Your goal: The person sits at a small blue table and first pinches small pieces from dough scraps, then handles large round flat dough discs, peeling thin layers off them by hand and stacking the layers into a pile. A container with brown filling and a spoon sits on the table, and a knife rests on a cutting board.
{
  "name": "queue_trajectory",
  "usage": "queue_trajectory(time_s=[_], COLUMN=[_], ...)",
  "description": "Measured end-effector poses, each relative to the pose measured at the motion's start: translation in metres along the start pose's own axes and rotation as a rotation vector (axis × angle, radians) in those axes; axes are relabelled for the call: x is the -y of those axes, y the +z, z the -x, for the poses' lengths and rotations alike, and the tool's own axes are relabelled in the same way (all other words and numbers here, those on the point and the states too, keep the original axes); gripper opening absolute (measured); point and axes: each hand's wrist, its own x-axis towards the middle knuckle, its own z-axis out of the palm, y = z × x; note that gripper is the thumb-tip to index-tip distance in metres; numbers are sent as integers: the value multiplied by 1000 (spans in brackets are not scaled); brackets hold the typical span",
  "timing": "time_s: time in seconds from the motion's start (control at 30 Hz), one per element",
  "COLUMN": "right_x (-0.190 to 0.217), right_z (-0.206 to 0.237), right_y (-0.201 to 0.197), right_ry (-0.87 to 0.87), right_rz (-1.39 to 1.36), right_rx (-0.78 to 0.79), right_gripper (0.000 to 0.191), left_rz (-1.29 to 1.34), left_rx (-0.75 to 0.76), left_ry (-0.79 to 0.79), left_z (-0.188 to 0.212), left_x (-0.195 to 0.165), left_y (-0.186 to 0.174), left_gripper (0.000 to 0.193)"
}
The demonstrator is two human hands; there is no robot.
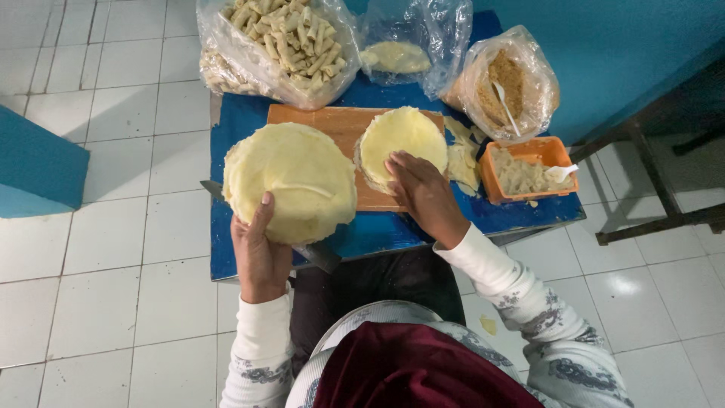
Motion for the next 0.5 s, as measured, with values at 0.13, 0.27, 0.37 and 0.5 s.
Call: queue_trajectory(time_s=[0.13,0.27,0.37,0.5], right_x=[27,58,65,49], right_z=[-13,-22,-19,-8], right_y=[-20,-15,-4,9], right_ry=[-48,-160,-89,389], right_rz=[-237,-353,-259,-623], right_rx=[-31,-19,-145,-121], right_gripper=[54,62,38,17], left_rz=[9,-67,-132,-158], left_rx=[75,112,163,132], left_ry=[-39,-73,-55,-67], left_z=[3,10,12,16], left_x=[14,29,40,46], left_y=[10,15,17,16], left_gripper=[47,46,46,48])
